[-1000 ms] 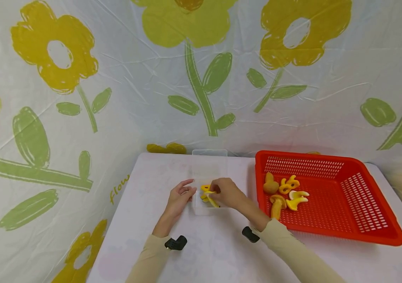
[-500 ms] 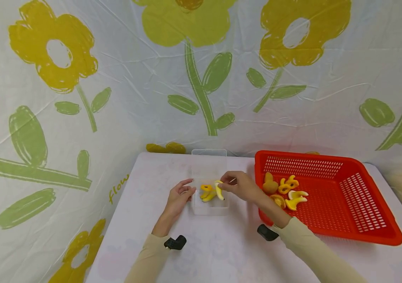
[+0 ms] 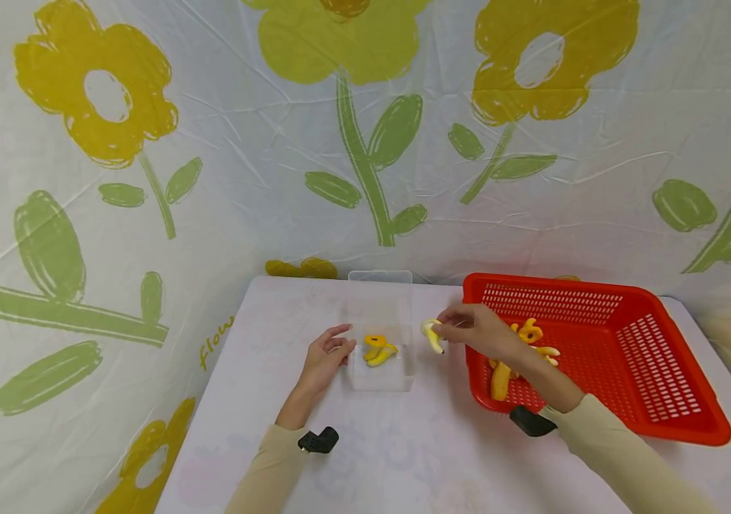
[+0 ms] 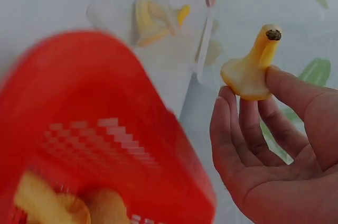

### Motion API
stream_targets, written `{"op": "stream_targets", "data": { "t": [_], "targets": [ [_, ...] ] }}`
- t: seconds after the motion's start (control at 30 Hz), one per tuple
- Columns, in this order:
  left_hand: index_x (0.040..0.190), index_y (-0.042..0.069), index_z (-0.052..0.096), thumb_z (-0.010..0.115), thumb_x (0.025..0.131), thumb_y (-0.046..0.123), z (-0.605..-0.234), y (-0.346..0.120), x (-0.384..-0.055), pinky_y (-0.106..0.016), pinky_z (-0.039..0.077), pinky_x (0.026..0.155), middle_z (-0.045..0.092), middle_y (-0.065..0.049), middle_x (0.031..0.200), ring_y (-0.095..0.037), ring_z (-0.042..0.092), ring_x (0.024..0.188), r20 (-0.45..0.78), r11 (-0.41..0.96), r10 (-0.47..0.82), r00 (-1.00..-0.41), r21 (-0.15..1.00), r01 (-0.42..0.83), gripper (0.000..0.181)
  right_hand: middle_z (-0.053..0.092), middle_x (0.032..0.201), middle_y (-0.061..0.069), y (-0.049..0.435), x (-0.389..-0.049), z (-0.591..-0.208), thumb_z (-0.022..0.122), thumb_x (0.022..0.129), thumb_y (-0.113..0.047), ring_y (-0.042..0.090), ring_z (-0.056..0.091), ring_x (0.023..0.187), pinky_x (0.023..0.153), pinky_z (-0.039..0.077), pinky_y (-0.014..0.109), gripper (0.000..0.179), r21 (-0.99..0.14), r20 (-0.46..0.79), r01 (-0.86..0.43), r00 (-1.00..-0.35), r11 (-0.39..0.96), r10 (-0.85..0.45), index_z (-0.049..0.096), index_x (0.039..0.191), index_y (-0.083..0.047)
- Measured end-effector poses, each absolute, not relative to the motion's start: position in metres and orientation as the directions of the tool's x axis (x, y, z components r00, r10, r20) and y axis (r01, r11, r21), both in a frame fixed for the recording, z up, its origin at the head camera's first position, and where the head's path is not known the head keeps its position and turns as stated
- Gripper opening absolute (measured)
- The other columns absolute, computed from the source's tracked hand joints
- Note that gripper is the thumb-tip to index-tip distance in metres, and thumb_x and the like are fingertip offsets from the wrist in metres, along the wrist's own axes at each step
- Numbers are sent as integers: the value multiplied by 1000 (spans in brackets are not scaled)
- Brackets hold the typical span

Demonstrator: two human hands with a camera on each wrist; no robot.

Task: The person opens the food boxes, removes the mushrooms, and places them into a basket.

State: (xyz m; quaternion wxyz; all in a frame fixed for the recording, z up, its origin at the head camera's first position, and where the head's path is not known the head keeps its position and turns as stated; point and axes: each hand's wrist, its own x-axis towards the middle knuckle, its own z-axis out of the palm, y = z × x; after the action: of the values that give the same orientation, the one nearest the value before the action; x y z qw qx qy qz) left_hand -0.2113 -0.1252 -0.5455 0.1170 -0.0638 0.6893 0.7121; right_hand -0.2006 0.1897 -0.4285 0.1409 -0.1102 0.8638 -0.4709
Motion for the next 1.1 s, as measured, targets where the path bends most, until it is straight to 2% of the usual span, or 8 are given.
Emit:
{"op": "stream_targets", "data": {
  "t": [0.23, 0.33, 0.57, 0.9, 1.1],
  "targets": [
    [138, 8, 62, 71, 98, 12, -545, -127, -212, -21, 53, 71, 62, -5, 97, -27, 57, 87, -250, -33, 76, -965, 967, -253, 42, 69, 115, 15, 221, -197, -415, 69, 100, -32, 35, 68, 104, 82, 60, 35, 45, -839, -215, 34, -938, 544, -273, 65, 129, 1],
    [139, 7, 61, 71, 98, 12, -546, -127, -213, -21, 53, 71, 62, -6, 97, -25, 57, 84, -250, -31, 79, -965, 967, -253, 42, 69, 116, 16, 233, -196, -414, 69, 100, -34, 37, 69, 105, 83, 60, 34, 46, -833, -242, 68, -937, 549, -251, 65, 129, 1],
    [138, 6, 61, 72, 97, 12, -545, -125, -215, -20, 52, 70, 62, -5, 94, -19, 55, 77, -254, -31, 74, -965, 966, -256, 43, 70, 112, 15, 257, -191, -414, 67, 101, -33, 30, 68, 98, 77, 59, 30, 42, -800, -251, 67, -940, 596, -231, 65, 127, 1],
    [140, 6, 61, 71, 98, 12, -544, -125, -217, -20, 52, 70, 62, -5, 95, -22, 56, 79, -261, -23, 77, -962, 964, -264, 43, 69, 104, 11, 289, -188, -422, 64, 104, -27, 24, 66, 91, 76, 59, 30, 36, -743, -298, 56, -920, 667, -255, 66, 119, 5],
    [141, 6, 60, 71, 98, 12, -544, -128, -218, -20, 52, 70, 63, -6, 97, -20, 56, 79, -266, -23, 83, -960, 963, -269, 45, 69, 105, 10, 302, -185, -433, 64, 103, -23, 27, 68, 95, 81, 61, 38, 32, -736, -372, 96, -884, 670, -283, 65, 117, 6]
  ]
}}
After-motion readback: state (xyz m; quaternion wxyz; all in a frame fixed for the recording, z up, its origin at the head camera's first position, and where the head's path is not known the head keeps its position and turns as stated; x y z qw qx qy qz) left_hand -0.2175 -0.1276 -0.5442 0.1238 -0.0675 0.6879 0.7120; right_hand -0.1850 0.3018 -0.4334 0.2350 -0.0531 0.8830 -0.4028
